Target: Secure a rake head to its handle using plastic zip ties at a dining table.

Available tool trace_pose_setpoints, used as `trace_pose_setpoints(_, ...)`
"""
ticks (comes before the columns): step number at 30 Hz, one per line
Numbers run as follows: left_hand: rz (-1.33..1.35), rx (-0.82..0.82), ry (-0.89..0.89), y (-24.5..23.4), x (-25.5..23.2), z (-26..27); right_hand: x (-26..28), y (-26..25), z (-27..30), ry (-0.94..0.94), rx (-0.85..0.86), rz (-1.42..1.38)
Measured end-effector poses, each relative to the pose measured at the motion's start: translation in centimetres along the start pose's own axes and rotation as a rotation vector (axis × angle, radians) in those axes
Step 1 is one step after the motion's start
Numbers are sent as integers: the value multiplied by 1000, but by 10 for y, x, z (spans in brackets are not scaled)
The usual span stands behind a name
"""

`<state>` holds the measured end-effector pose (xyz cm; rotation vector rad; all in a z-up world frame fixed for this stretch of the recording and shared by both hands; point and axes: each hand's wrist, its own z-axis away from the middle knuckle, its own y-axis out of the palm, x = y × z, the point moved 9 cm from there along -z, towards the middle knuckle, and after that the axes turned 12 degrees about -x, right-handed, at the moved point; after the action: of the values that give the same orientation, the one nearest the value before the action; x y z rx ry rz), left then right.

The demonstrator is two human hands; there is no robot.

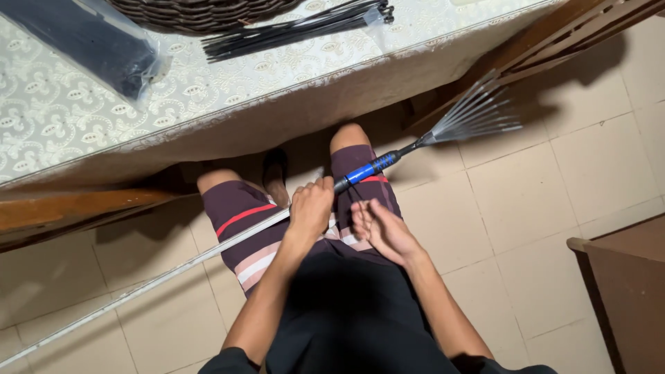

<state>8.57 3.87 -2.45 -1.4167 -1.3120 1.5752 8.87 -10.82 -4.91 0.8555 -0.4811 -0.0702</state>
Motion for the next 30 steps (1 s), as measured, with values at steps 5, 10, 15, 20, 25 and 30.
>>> trace_pose_setpoints(5,213,67,-2,-33,-9,-1,16,8,6,-60,-76,6)
trace_pose_setpoints(10,371,82,27,-81,-22,-4,26,17,2,-253,-80,87)
trace_pose_setpoints(15,448,91,117,-100,-30,-2,49,-8,-6,-532,36,186)
trace_pose_setpoints(20,462,49,114,-102,-34,-2,63,-30,-19,-598,-145,395)
trace_pose_setpoints(25,455,-74,115,-127,-34,1,65,-39,-27,-634,-190,489)
trace_pose_setpoints(30,363,-38,20,-86,-12,16,62,-48,-35,-658,-223,403)
